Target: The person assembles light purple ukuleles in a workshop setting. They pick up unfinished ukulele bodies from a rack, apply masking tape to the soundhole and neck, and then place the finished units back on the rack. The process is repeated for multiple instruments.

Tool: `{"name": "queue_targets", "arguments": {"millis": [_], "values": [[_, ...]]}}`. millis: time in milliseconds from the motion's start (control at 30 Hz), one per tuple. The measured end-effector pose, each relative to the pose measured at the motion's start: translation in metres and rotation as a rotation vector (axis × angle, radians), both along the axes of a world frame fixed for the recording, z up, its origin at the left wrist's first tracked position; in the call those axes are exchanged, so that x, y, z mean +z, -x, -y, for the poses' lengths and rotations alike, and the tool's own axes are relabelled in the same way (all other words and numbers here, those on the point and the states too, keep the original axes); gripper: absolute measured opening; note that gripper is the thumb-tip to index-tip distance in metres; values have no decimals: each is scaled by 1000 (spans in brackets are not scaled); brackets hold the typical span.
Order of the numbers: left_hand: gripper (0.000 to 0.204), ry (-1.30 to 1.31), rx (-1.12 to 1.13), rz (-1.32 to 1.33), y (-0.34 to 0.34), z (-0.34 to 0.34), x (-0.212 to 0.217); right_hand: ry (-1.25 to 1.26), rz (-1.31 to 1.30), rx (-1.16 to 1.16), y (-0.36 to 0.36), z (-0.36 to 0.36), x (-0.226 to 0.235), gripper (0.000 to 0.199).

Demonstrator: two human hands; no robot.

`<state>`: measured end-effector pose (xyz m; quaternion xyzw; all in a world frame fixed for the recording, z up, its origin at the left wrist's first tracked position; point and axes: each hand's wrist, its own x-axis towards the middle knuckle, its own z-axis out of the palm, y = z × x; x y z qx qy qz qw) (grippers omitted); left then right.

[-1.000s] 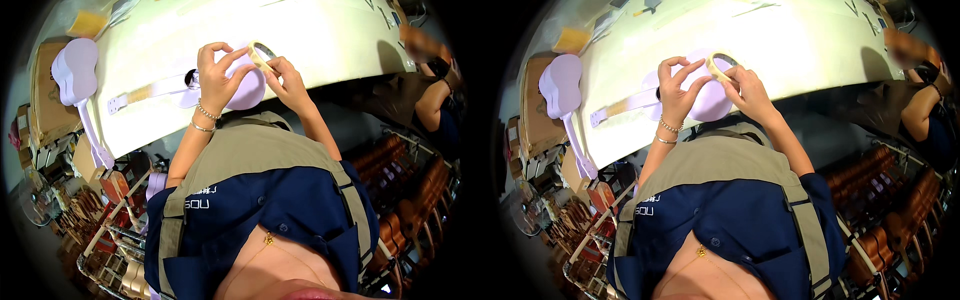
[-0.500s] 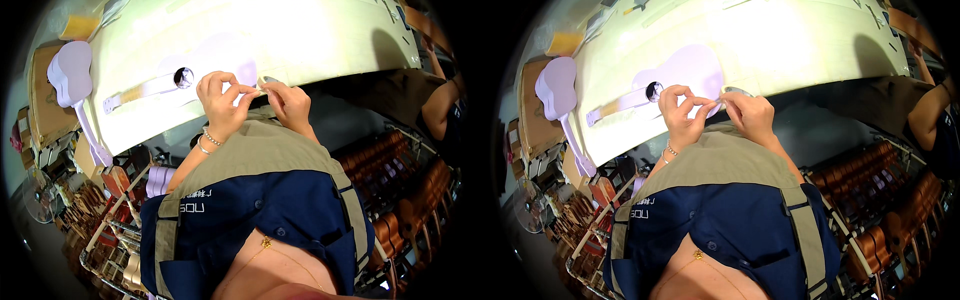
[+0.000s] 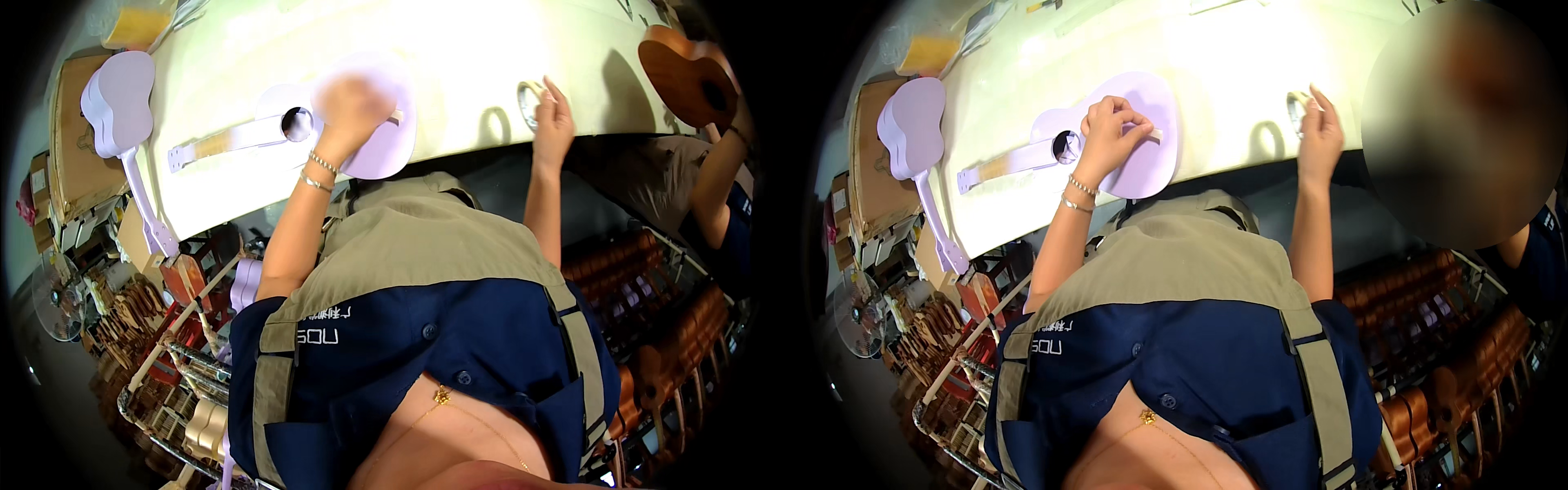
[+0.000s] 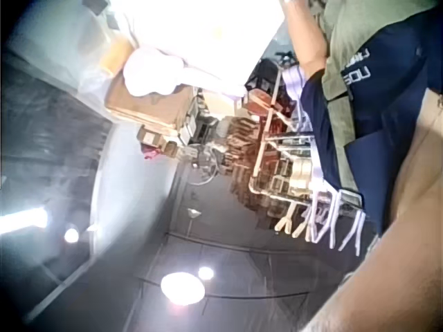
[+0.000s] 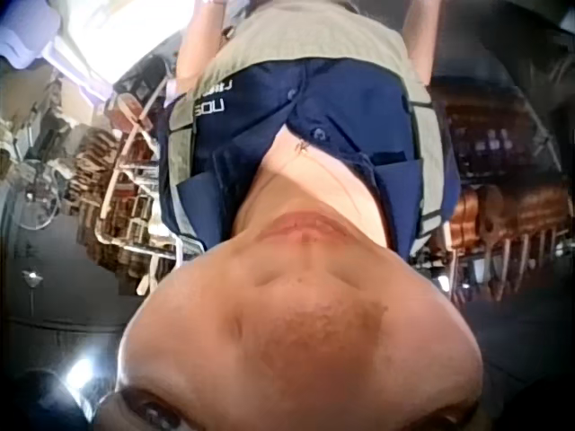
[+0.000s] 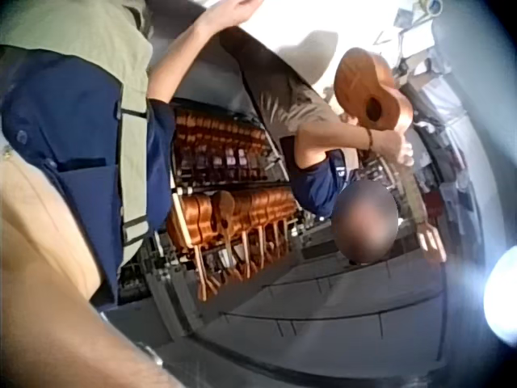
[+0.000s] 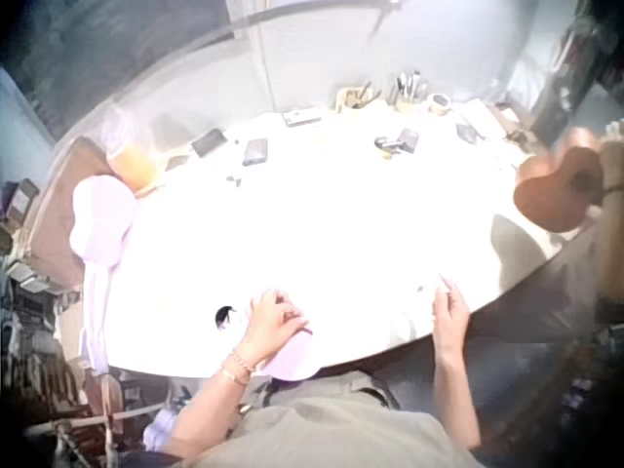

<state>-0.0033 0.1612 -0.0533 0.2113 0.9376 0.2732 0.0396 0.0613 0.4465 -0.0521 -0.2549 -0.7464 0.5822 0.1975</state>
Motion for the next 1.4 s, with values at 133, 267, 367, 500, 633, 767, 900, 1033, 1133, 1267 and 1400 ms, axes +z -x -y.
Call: {"name": "queue_targets", "arguments": {"millis": [133, 267, 367, 500, 633, 767, 900, 1033, 1133, 1267, 1400], "values": [[12, 93, 14, -62, 23, -3, -13, -105, 128, 104, 15, 26, -13, 38], [14, 76, 33, -30, 31, -2, -14, -324, 161, 173, 29, 37, -22, 36], [20, 138, 63, 82, 32, -4, -7, -598, 43, 205, 51, 45, -29, 33], [44, 197, 240, 121, 37, -10, -3, -1133, -243, 273, 94, 52, -45, 38], [63, 182, 357, 95, 45, -5, -1, -1390, 192, 517, 114, 59, -93, 38], [31, -30, 595, -113, 49, 45, -40, -591, 12, 406, 75, 86, -62, 40], [48, 58, 966, -187, 27, 76, -19, -345, 18, 335, 29, 115, -87, 39], [69, 62, 1236, -248, 6, 129, -49, -214, -25, 409, 1, 141, -95, 43], [78, 91, 1326, -182, -4, 158, -74, -155, -7, 404, -2, 150, -93, 46], [87, -4, 1414, -5, -10, 191, -99, -181, 7, 414, -2, 154, -86, 46], [86, -128, 1338, -28, -2, 172, -91, -214, 19, 356, -3, 151, -86, 44]]}}
